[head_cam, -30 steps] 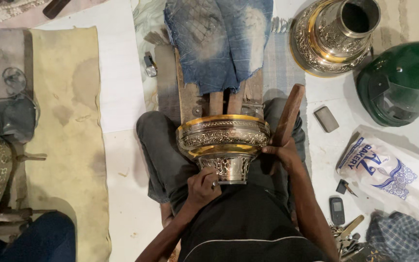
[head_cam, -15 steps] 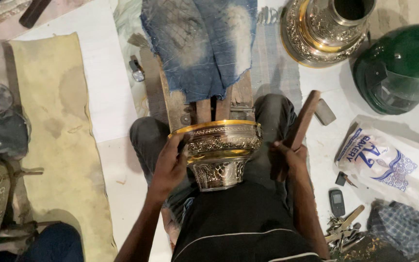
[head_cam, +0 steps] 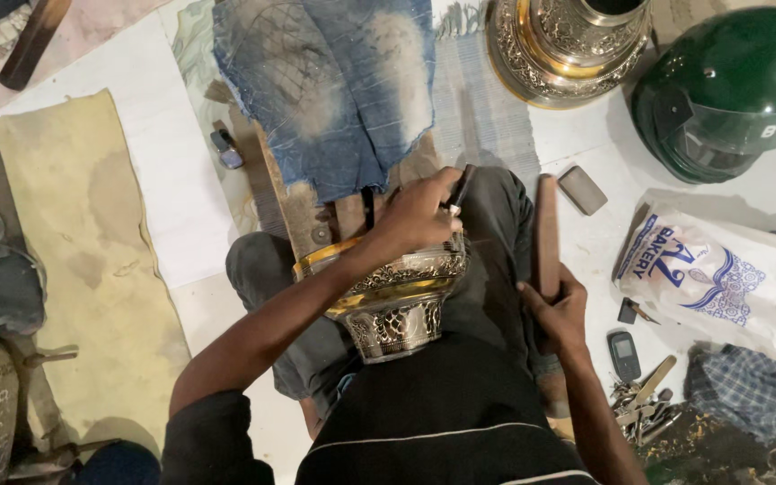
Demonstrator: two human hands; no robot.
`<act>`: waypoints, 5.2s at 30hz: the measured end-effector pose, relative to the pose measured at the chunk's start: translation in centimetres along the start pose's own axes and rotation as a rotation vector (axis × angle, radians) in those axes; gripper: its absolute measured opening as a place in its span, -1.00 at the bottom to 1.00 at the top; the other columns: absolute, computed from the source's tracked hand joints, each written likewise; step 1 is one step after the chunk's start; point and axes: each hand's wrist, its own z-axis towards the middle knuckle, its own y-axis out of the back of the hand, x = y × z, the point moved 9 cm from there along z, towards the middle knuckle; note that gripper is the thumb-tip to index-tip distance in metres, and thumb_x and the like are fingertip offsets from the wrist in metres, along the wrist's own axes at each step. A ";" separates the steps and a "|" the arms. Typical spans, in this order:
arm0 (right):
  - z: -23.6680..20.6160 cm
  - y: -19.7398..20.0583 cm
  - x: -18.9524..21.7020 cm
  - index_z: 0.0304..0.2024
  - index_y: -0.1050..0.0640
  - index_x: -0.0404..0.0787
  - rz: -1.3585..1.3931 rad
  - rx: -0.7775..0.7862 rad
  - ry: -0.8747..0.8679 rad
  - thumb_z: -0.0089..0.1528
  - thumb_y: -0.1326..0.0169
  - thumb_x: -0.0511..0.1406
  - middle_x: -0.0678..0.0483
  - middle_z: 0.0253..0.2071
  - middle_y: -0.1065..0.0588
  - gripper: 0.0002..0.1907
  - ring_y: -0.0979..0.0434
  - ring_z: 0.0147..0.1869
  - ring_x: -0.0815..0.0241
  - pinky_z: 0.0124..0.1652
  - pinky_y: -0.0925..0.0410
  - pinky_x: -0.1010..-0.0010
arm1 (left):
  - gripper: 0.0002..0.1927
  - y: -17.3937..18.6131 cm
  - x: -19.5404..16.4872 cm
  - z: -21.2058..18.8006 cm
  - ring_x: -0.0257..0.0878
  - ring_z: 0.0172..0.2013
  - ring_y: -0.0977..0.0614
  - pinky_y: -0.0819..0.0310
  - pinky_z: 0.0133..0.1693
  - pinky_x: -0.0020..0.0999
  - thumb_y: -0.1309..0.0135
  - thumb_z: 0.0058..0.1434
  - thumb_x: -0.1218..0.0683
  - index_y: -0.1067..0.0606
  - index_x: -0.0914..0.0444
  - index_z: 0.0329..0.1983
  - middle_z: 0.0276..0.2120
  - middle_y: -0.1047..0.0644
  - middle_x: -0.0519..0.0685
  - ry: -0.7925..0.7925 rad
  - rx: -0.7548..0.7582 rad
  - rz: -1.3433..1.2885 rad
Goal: The person sits on the floor holding a chisel against an ornate brass vessel on their lap and strikes the chisel with a wooden mallet to work the decorated surface. They then set the vessel aside, arrange wooden blocks on a board, and wipe a denim cloth.
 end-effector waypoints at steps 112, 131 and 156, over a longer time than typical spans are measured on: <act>6.4 2.9 6.9 0.34 -0.44 -0.20 0.042 0.379 0.212 -0.05 -0.15 -0.66 0.18 -0.11 -0.55 -0.13 -0.51 -0.11 0.39 -0.13 -0.39 0.55 | -0.44 1.8 -1.1 -3.0 -0.10 -0.24 -0.77 -0.64 -0.17 -0.25 -0.17 -0.06 0.31 -0.55 0.30 0.10 -0.25 -0.68 0.18 -0.226 -0.132 0.119; 6.3 2.8 7.9 0.21 -0.53 -0.22 -0.017 0.362 0.227 0.03 -0.15 -0.64 0.15 -0.12 -0.57 -0.33 -0.53 -0.08 0.38 -0.13 -0.39 0.53 | -0.41 2.3 -0.2 -3.3 -0.11 -0.21 -0.77 -0.66 -0.15 -0.29 -0.17 -0.08 0.33 -0.53 0.33 0.12 -0.26 -0.68 0.22 -0.118 -0.100 0.077; 6.4 1.2 8.0 0.32 -0.54 -0.28 -0.155 0.418 0.176 0.09 -0.14 -0.64 -0.06 -0.21 -0.56 -0.30 -0.54 -0.25 0.21 -0.29 -0.36 0.42 | -0.43 2.8 0.0 -4.0 -0.12 -0.21 -0.78 -0.68 -0.14 -0.32 -0.14 -0.03 0.32 -0.53 0.31 0.14 -0.19 -0.69 0.22 -0.146 -0.087 0.028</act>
